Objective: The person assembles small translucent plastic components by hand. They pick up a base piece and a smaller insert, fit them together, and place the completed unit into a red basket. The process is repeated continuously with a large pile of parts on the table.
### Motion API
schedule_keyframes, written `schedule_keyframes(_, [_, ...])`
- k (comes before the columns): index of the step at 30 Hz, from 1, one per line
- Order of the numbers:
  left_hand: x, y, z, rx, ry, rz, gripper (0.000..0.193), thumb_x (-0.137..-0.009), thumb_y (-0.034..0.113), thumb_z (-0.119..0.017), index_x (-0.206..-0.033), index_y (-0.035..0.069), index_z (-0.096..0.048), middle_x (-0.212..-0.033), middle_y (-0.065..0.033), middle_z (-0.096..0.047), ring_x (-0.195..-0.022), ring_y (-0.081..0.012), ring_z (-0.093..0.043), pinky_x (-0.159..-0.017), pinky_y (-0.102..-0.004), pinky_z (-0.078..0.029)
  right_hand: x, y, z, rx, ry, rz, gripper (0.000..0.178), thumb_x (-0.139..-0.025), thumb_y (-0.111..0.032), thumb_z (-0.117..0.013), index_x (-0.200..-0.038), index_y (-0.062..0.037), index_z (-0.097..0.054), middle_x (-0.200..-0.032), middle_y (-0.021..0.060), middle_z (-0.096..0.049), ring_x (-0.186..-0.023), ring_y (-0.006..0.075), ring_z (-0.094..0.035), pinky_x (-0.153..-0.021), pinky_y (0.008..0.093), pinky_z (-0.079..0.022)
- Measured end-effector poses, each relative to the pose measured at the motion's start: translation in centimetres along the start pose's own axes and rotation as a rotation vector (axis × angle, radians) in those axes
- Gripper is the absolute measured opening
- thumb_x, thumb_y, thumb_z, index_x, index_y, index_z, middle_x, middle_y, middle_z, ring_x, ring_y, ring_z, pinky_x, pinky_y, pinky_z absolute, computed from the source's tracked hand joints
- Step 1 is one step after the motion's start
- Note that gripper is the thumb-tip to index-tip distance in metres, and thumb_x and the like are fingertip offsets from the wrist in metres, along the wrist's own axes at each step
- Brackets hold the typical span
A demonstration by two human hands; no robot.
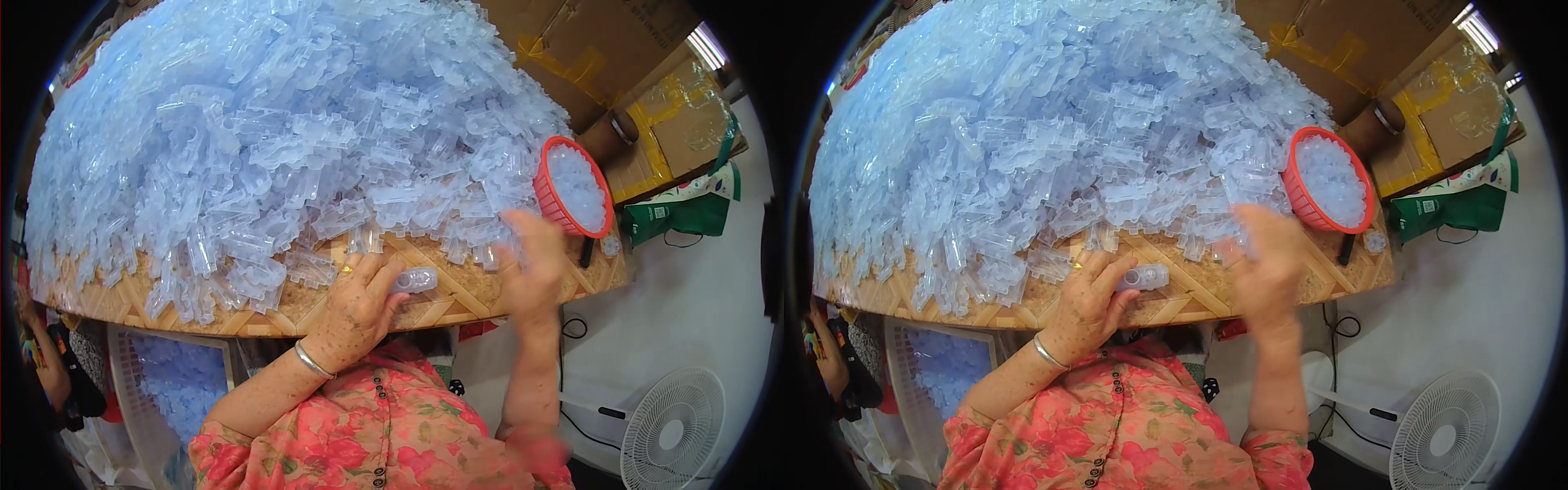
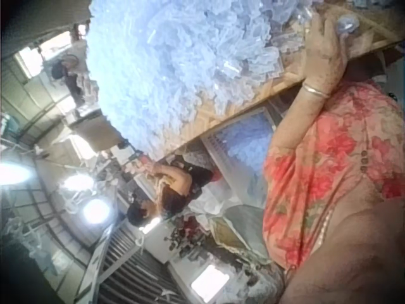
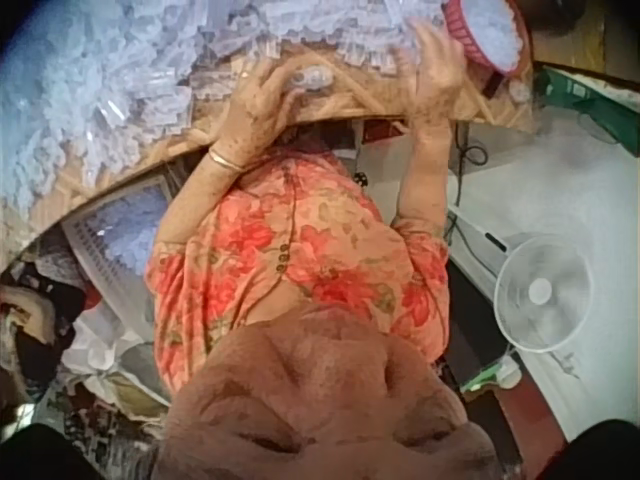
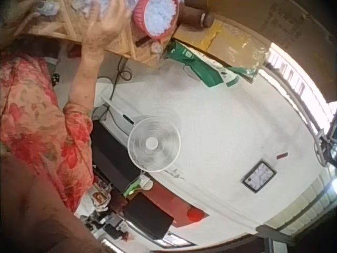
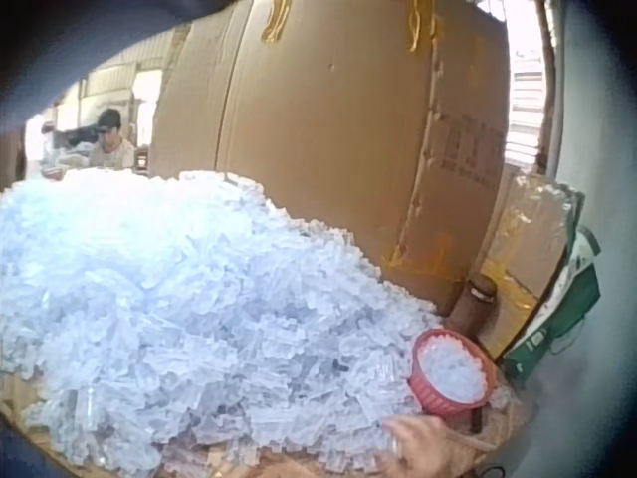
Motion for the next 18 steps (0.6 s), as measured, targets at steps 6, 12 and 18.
schedule_keyframes(6, [-0.4, 0.2, -0.1, 0.029, 0.035, -0.028, 0.050, -0.082, 0.006, -0.076, -0.129, 0.001, -0.059, -0.112, -0.0173, -0.061, -0.095, -0.0378, -0.059, -0.081, -0.0454, -0.049, -2.9, 15.5, 6.0, 0.659, -0.028, -0.302, 0.028, -0.091, -0.019, -0.068, -0.114, -0.0049, -0.072, -0.118, 0.0128, -0.066, -0.112, 0.0328, -0.059, -0.097, 0.0447, -0.046])
schedule_keyframes(12, [0.0, 0.2, 0.6, 0.034, 0.082, -0.014, 0.050, -0.079, 0.006, -0.079, -0.126, 0.002, -0.061, -0.112, -0.0166, -0.062, -0.094, -0.0360, -0.061, -0.079, -0.0442, -0.050, -4.3, 19.9, 3.9, 0.485, -0.249, -0.475, 0.028, -0.088, -0.030, -0.071, -0.102, -0.0070, -0.077, -0.111, 0.0155, -0.070, -0.110, 0.0359, -0.063, -0.095, 0.0456, -0.049])
schedule_keyframes(18, [0.0, 0.2, 0.8, 0.024, 0.098, -0.023, 0.050, -0.077, 0.004, -0.080, -0.124, 0.002, -0.062, -0.112, -0.0164, -0.062, -0.093, -0.0362, -0.061, -0.078, -0.0436, -0.051, -5.0, 20.0, 4.0, 0.452, -0.260, -0.554, 0.036, -0.087, -0.041, -0.072, -0.100, -0.0081, -0.078, -0.110, 0.0195, -0.072, -0.105, 0.0366, -0.066, -0.092, 0.0461, -0.050])
Point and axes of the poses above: each hand's wrist, its own x-axis away from the middle knuckle, its own z-axis out of the back of the hand, y = z × x, the point moved 9 cm from there along -x, towards the middle knuckle
